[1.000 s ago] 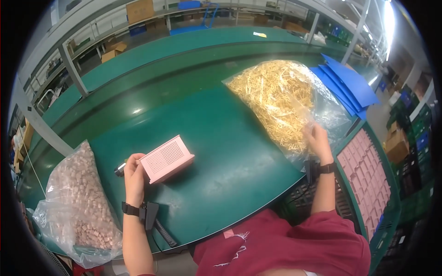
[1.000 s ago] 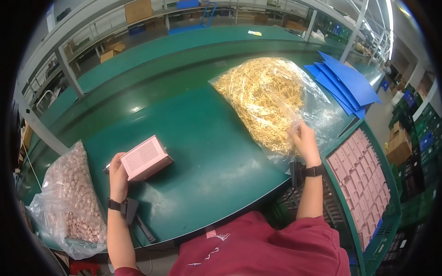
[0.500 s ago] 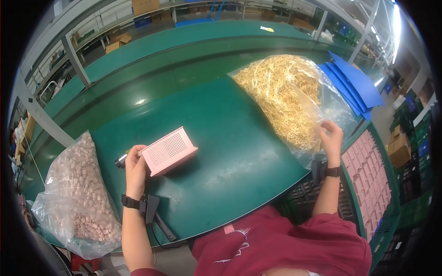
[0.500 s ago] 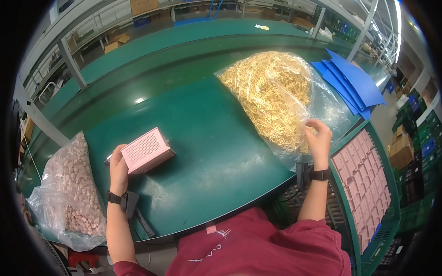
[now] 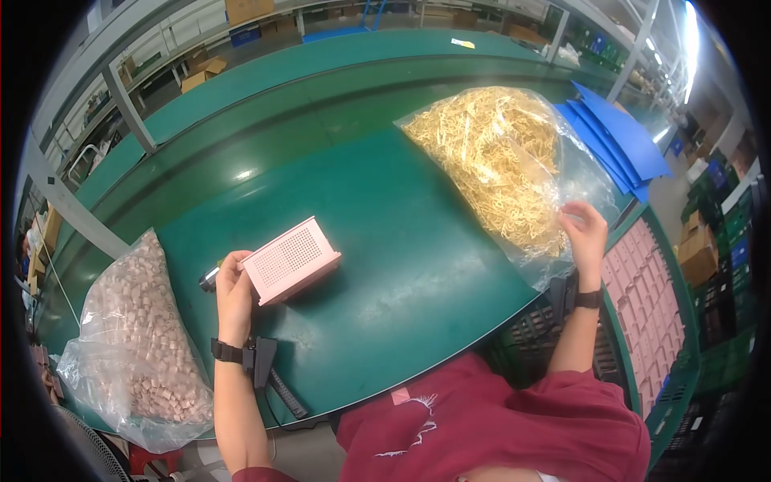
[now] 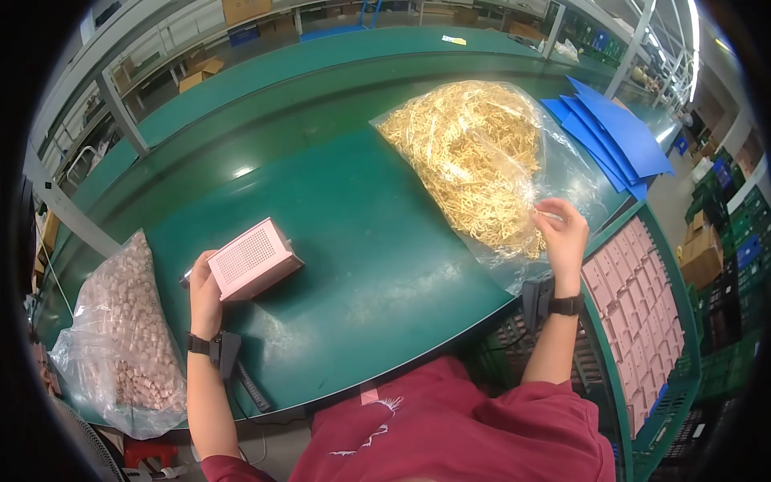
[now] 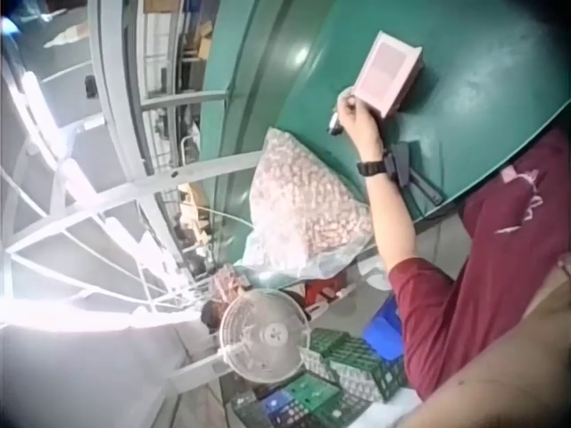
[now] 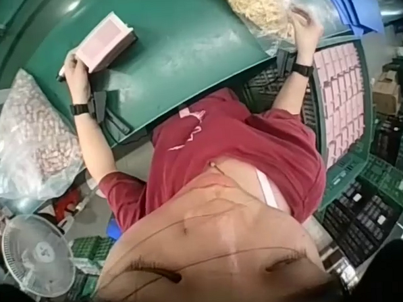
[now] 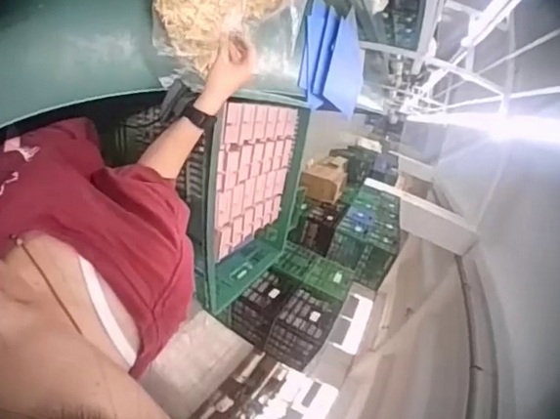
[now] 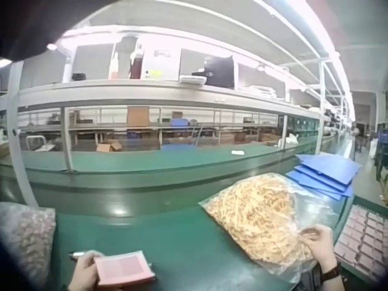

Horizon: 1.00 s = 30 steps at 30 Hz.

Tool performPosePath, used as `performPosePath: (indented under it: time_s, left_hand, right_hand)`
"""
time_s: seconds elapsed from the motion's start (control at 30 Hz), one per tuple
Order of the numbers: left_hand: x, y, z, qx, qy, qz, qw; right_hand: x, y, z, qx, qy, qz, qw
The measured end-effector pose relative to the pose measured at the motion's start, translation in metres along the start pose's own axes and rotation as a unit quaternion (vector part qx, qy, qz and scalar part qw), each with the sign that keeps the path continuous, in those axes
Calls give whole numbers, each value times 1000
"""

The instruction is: Packaging small components into pink boxes on a factory assembly line.

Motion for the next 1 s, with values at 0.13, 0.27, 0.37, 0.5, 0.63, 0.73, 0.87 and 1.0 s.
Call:
performPosePath:
  time_s: [0.13, 0.27, 0.37, 0.5, 0.63, 0.73, 0.87, 1.0]
  left_hand:
    - [0, 0, -1, 13, 4, -6, 1000]
    - [-1, -2, 0, -8, 21, -18, 1000]
    - [0, 2, -2, 26, 8, -6, 1000]
    - [-4, -5, 2, -10, -5, -11, 1000]
    - [-1, -4, 1, 1, -4, -10, 1000]
    - [1, 0, 0, 10, -3, -5, 1000]
    - [2, 2, 1, 10, -5, 1, 1000]
    - [1, 0, 0, 11, -1, 1, 1000]
  right_hand:
    - [-5, 1, -7, -46, 18, -2, 999]
    - [-9, 0, 0, -90, 123, -65, 986]
    - [0, 3, -2, -42, 28, -26, 998]
    - [-6, 17, 2, -8, -35, -42, 998]
    - [-15, 18, 3, -20, 38, -62, 997]
    - [-18, 9, 1, -24, 89, -64, 994]
    - [-19, 5, 4, -29, 121, -81, 989]
    - [-11, 3, 4, -48, 32, -42, 997]
Point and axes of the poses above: each hand's wrist, its own z-axis away from the middle knuckle, its own x-axis out of the palm, y = z × x, the point moved 8 cm from there along -z, towards the middle knuckle, and after that the axes turned 10 degrees about -x, right-handed, at the moved point
